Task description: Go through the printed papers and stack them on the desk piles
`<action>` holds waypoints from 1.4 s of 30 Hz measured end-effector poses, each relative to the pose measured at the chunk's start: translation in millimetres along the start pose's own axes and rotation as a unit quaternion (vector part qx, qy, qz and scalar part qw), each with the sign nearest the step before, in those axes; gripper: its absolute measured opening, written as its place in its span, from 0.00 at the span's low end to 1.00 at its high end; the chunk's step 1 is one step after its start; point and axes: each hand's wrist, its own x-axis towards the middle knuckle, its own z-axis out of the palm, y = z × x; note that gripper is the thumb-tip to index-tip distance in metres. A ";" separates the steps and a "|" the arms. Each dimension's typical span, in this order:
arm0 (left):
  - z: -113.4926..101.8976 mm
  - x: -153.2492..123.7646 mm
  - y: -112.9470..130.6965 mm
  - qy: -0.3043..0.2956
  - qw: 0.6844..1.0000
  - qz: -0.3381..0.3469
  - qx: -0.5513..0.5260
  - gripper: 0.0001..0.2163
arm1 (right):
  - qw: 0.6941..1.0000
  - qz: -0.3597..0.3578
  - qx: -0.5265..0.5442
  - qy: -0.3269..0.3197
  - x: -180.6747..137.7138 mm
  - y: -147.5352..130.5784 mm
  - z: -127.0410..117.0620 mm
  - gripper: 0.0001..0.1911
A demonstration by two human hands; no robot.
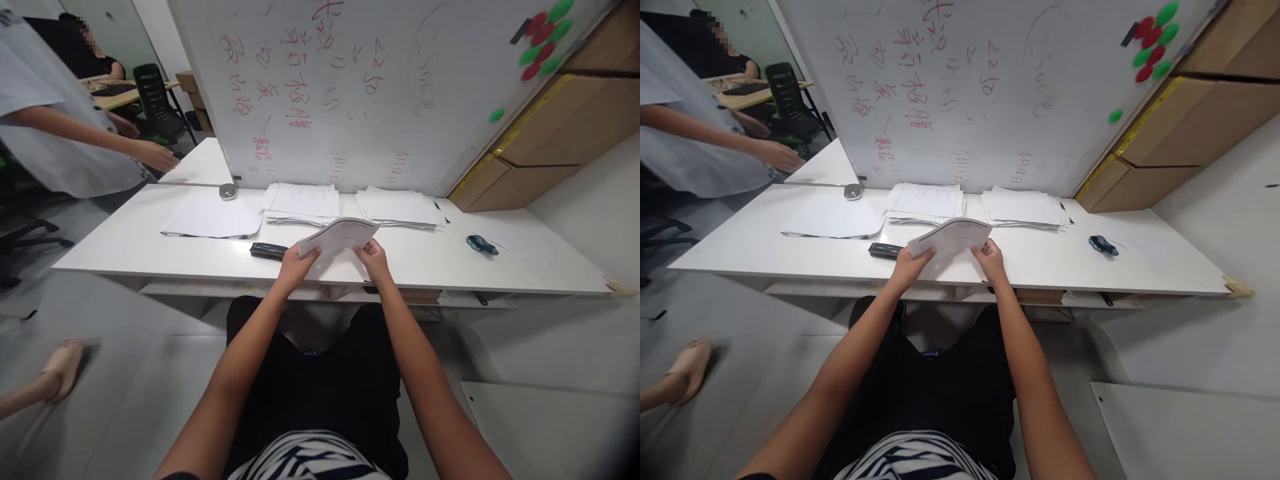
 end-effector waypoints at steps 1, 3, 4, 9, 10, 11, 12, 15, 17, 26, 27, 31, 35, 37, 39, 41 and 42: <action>0.9 -0.2 -0.2 0.006 1.000 -0.002 -0.005 0.17 | 1.000 0.000 -0.004 0.004 -0.5 -0.4 0.3 0.20; 1.3 -0.2 -0.5 0.019 1.000 0.001 -0.005 0.16 | 1.000 -0.001 -0.013 0.010 -1.3 -1.2 0.8 0.20; 1.2 -0.2 -0.7 0.024 1.000 0.003 -0.003 0.16 | 1.000 -0.001 -0.015 0.010 -1.5 -1.6 1.0 0.20; 1.6 -1.2 -3.6 0.027 0.999 0.007 0.016 0.16 | 0.999 -0.003 -0.023 0.040 -2.0 -3.7 1.8 0.19; 1.9 -1.6 -4.3 0.028 0.999 0.007 0.019 0.16 | 0.999 -0.001 -0.031 0.038 -2.4 -4.3 2.0 0.19; 2.1 -2.0 -4.9 0.030 0.999 0.007 0.019 0.16 | 0.999 0.000 -0.039 0.037 -2.9 -4.8 2.2 0.19; 2.3 -2.4 -5.5 0.030 0.999 0.009 0.020 0.16 | 0.998 0.000 -0.047 0.041 -3.4 -5.2 2.2 0.19; 2.3 -3.0 -7.3 0.030 0.999 0.025 0.033 0.16 | 0.995 -0.011 -0.060 0.074 -5.3 -5.2 1.1 0.17; 2.9 -3.5 -8.5 0.029 0.997 0.038 0.058 0.15 | 0.995 -0.008 -0.067 0.069 -6.1 -4.3 0.0 0.17; -27.6 -12.0 12.9 0.055 0.958 0.223 0.173 0.38 | 0.990 -0.017 -0.073 0.119 -10.0 -14.5 2.3 0.17; -40.9 -10.8 16.0 0.060 0.951 0.238 0.187 0.39 | 0.983 -0.030 -0.083 0.159 -16.0 -17.0 1.3 0.17; -95.1 2.6 7.5 -0.001 0.936 0.191 0.295 0.39 | 0.970 -0.032 -0.074 0.230 -62.1 -19.6 -3.1 0.17; -118.5 17.5 -28.8 -0.048 0.926 0.138 0.347 0.27 | 0.975 0.077 0.023 0.209 -116.1 -17.2 4.1 0.18; -118.5 20.8 -44.2 -0.028 0.935 0.129 0.330 0.18 | 0.969 0.137 0.069 0.192 -132.6 -19.4 12.0 0.19; -116.3 21.3 -52.4 -0.013 0.938 0.130 0.322 0.15 | 0.966 0.166 0.089 0.180 -139.6 -23.0 19.1 0.19; -115.2 20.5 -54.5 -0.017 0.939 0.133 0.316 0.14 | 0.966 0.166 0.092 0.174 -139.4 -25.9 23.9 0.18; -115.3 19.9 -54.2 -0.021 0.940 0.135 0.311 0.14 | 0.967 0.163 0.093 0.173 -137.7 -26.9 25.6 0.17</action>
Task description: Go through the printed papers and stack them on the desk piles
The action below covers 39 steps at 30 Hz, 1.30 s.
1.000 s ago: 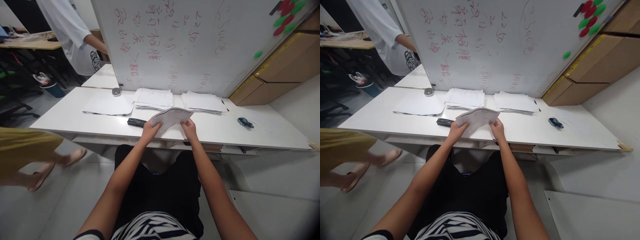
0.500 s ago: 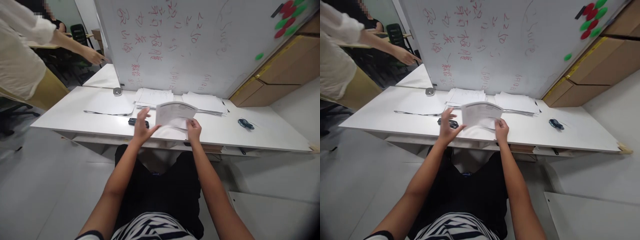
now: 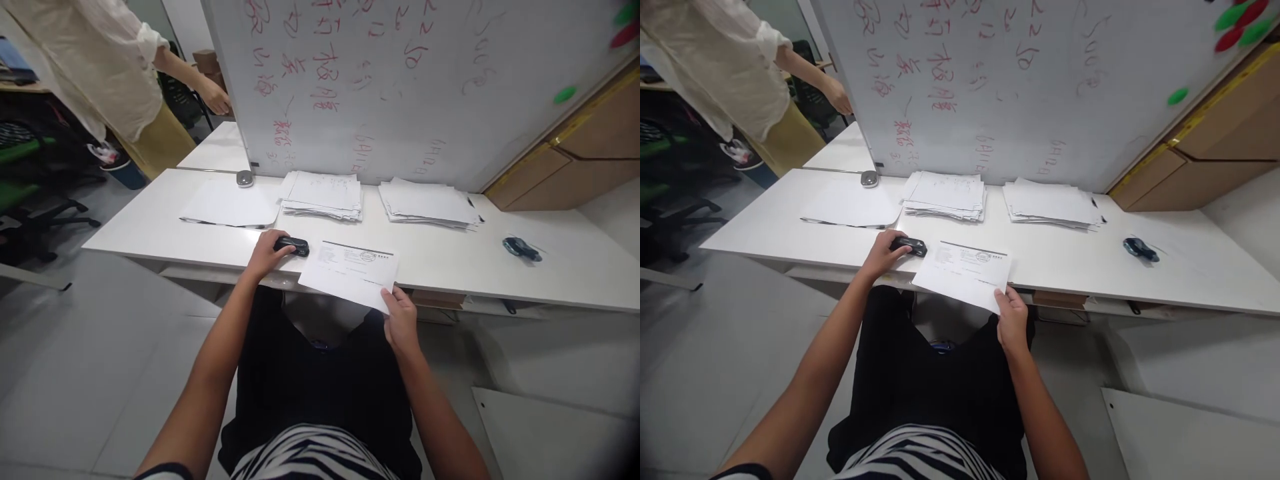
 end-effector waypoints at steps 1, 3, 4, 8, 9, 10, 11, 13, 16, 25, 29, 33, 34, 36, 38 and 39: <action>-0.8 -0.4 0.4 0.000 1.000 0.001 -0.005 0.14 | 1.000 -0.001 0.001 -0.003 1.2 -0.8 2.2 0.17; -2.7 -1.2 1.3 0.002 1.000 -0.002 -0.014 0.14 | 1.000 0.000 0.003 -0.011 3.3 -1.9 7.1 0.17; -3.6 -1.5 1.7 0.002 1.000 -0.006 -0.016 0.14 | 1.000 0.000 0.000 -0.018 3.8 -2.1 9.9 0.18; -4.6 -1.6 4.3 -0.004 1.000 -0.023 -0.010 0.14 | 0.998 -0.002 -0.018 -0.067 0.8 -0.1 25.1 0.19; -4.5 -1.7 5.2 -0.006 1.000 -0.024 -0.009 0.13 | 0.997 0.002 -0.019 -0.081 -0.5 1.2 29.5 0.19; -4.5 -2.0 6.1 -0.006 1.000 -0.024 -0.009 0.13 | 0.995 0.006 -0.019 -0.095 -1.7 2.7 33.7 0.19; -4.7 -2.6 7.2 -0.008 1.000 -0.024 -0.008 0.14 | 0.994 0.010 -0.018 -0.108 -2.9 4.5 37.5 0.19; -6.2 -4.6 10.1 -0.011 1.000 -0.025 -0.005 0.15 | 0.992 0.016 -0.017 -0.126 -4.6 8.1 42.6 0.20; -12.6 -6.1 18.8 -0.021 0.998 -0.047 -0.021 0.16 | 0.991 0.021 -0.019 -0.129 -6.5 12.0 43.2 0.21; -4.3 55.2 65.2 0.004 1.000 0.000 0.005 0.15 | 0.981 0.091 -0.054 -0.162 -11.0 6.4 33.0 0.23; 31.3 70.7 56.9 -0.051 0.995 -0.021 0.086 0.09 | 0.974 0.130 -0.083 -0.165 -13.8 7.3 30.0 0.23; 46.3 69.6 51.2 -0.088 0.983 -0.018 0.159 0.09 | 0.975 0.129 -0.089 -0.160 -16.9 10.9 31.1 0.22; 45.6 69.2 52.0 -0.105 0.979 -0.020 0.172 0.10 | 0.976 0.130 -0.084 -0.155 -18.1 11.6 32.3 0.22; 42.1 68.8 54.2 -0.135 0.974 -0.032 0.182 0.12 | 0.977 0.129 -0.073 -0.153 -20.9 12.7 35.5 0.23; 38.0 68.8 55.2 -0.138 0.975 -0.048 0.166 0.12 | 0.976 0.121 -0.072 -0.165 -24.0 13.5 38.9 0.24; 36.1 68.8 55.0 -0.125 0.979 -0.056 0.150 0.12 | 0.975 0.114 -0.078 -0.171 -25.6 13.9 40.5 0.24</action>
